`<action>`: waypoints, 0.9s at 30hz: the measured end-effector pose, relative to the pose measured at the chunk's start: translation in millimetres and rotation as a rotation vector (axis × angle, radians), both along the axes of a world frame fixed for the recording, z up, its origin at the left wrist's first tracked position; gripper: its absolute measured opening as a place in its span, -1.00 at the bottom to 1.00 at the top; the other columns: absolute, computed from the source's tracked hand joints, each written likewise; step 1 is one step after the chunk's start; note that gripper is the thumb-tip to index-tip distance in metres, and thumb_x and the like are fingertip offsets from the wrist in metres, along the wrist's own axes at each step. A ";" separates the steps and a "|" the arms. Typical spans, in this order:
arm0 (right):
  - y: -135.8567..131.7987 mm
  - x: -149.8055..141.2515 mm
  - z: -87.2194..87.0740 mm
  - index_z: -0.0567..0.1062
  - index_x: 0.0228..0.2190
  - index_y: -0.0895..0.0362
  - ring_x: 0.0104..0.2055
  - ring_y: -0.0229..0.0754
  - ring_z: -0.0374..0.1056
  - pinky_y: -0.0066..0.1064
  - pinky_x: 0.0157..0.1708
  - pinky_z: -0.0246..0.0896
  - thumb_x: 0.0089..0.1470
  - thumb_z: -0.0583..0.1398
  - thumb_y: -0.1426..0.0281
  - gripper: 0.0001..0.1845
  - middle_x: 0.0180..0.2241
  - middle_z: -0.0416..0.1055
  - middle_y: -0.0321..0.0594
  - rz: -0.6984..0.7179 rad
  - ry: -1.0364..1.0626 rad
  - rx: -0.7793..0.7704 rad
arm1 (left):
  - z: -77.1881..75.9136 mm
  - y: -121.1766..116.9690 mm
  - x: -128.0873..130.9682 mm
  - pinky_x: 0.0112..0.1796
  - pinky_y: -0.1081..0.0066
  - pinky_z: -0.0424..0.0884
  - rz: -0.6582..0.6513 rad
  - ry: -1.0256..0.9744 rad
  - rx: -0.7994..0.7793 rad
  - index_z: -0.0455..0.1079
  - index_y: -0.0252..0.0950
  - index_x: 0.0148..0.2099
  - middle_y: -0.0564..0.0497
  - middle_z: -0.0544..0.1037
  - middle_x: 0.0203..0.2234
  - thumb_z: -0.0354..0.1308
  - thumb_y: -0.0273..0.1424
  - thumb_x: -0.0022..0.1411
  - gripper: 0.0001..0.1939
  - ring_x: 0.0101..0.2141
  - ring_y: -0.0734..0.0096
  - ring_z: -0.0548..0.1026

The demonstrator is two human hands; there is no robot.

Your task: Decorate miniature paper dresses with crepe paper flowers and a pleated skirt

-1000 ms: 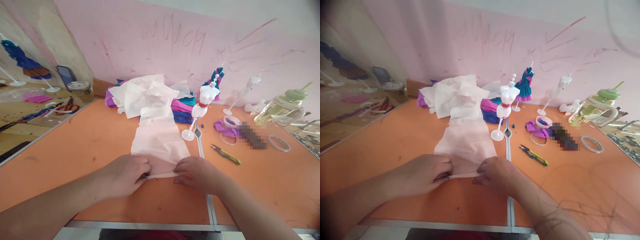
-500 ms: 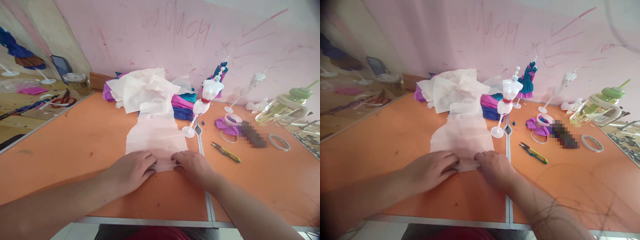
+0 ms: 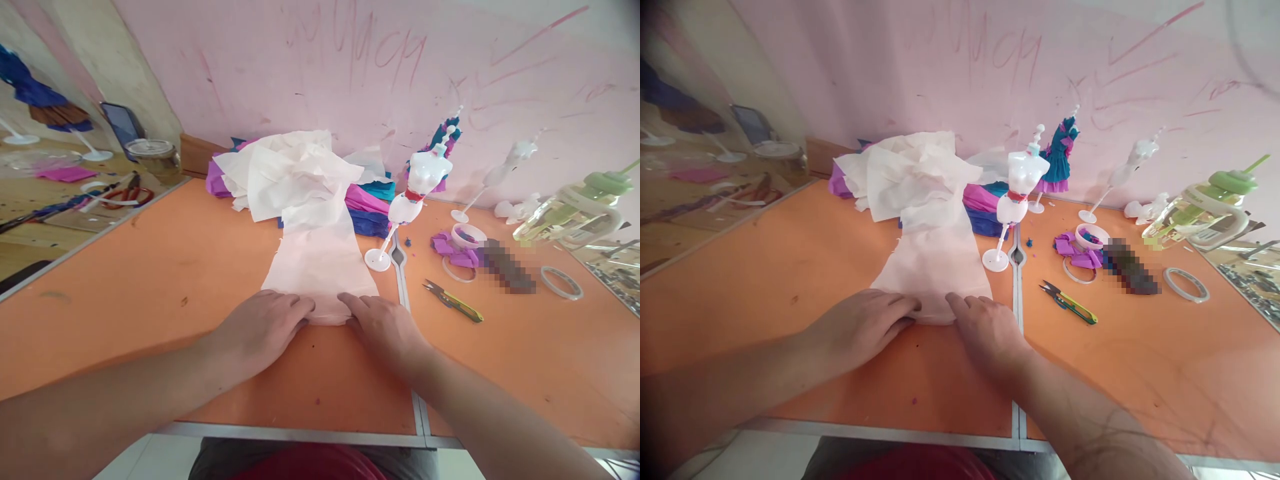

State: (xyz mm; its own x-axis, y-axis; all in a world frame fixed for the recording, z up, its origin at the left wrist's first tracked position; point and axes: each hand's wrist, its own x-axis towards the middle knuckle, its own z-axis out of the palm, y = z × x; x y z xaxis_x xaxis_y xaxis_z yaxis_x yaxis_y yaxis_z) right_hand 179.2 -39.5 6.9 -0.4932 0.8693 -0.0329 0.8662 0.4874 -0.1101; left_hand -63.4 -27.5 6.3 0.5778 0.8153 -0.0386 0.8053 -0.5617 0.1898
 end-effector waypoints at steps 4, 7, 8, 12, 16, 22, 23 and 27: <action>2.6 1.5 -1.9 0.52 -0.10 0.06 -0.30 -0.19 0.31 -0.41 -0.37 0.11 0.27 0.05 0.41 -0.73 -0.35 0.40 -0.21 -0.013 0.021 -0.028 | -3.9 3.3 -3.2 -0.23 0.29 0.37 0.007 -0.063 -0.003 0.46 -0.18 -0.04 -0.03 0.58 -0.30 -0.11 -0.46 0.31 -0.66 -0.29 0.24 0.51; 4.2 2.5 -1.4 0.56 -0.32 0.09 -0.18 -0.18 0.30 -0.41 -0.27 0.14 0.26 0.07 0.43 -0.75 -0.20 0.41 -0.15 -0.013 0.075 0.023 | -1.5 3.2 -1.7 -0.23 0.28 0.37 -0.019 -0.035 0.026 0.51 -0.21 -0.18 -0.05 0.55 -0.33 -0.10 -0.47 0.31 -0.67 -0.30 0.24 0.49; 4.6 2.6 -0.9 0.55 -0.34 0.10 -0.17 -0.17 0.30 -0.40 -0.23 0.14 0.25 0.09 0.43 -0.77 -0.18 0.42 -0.14 0.000 0.082 0.043 | -0.5 3.0 -0.9 -0.22 0.27 0.37 -0.029 -0.020 0.057 0.51 -0.23 -0.24 -0.07 0.54 -0.32 -0.10 -0.48 0.31 -0.67 -0.29 0.23 0.48; 5.9 2.3 1.0 0.51 -0.32 0.12 -0.35 -0.22 0.29 -0.34 -0.14 0.10 0.24 0.11 0.45 -0.83 -0.40 0.44 -0.23 0.036 0.021 0.048 | -0.1 2.8 0.7 -0.19 0.22 0.36 -0.042 -0.005 0.121 0.49 -0.25 -0.32 -0.11 0.53 -0.28 -0.10 -0.50 0.30 -0.68 -0.23 0.19 0.46; 6.4 2.2 -0.6 0.49 -0.10 0.10 -0.38 -0.20 0.31 -0.35 -0.23 0.11 0.26 0.08 0.40 -0.76 -0.43 0.44 -0.24 -0.022 0.026 0.041 | -2.7 3.9 -0.9 -0.24 0.26 0.38 0.017 -0.030 0.003 0.45 -0.21 -0.05 -0.06 0.58 -0.28 -0.12 -0.49 0.29 -0.65 -0.27 0.21 0.51; 6.9 3.9 -1.1 0.58 -0.30 0.05 -0.19 -0.20 0.35 -0.44 -0.28 0.15 0.24 0.11 0.42 -0.77 -0.19 0.45 -0.19 -0.047 0.121 -0.020 | -1.7 6.3 -1.7 -0.22 0.27 0.40 0.041 -0.043 -0.082 0.50 -0.21 -0.09 -0.06 0.58 -0.22 -0.10 -0.40 0.34 -0.68 -0.22 0.19 0.53; 7.1 3.8 -0.5 0.58 -0.31 0.06 -0.17 -0.19 0.35 -0.44 -0.28 0.15 0.24 0.11 0.43 -0.78 -0.18 0.45 -0.19 -0.044 0.117 -0.018 | -1.1 6.7 -1.5 -0.22 0.27 0.41 0.034 -0.040 -0.062 0.50 -0.22 -0.12 -0.06 0.57 -0.21 -0.08 -0.41 0.34 -0.69 -0.21 0.19 0.52; 8.2 2.2 1.2 0.56 -0.26 0.10 -0.27 -0.15 0.37 -0.39 -0.34 0.14 0.25 0.09 0.40 -0.77 -0.29 0.50 -0.16 -0.100 0.024 -0.059 | 0.5 7.9 -0.8 -0.11 0.19 0.38 -0.025 -0.009 0.085 0.51 -0.25 -0.21 -0.12 0.52 -0.15 -0.06 -0.42 0.33 -0.72 -0.10 0.11 0.46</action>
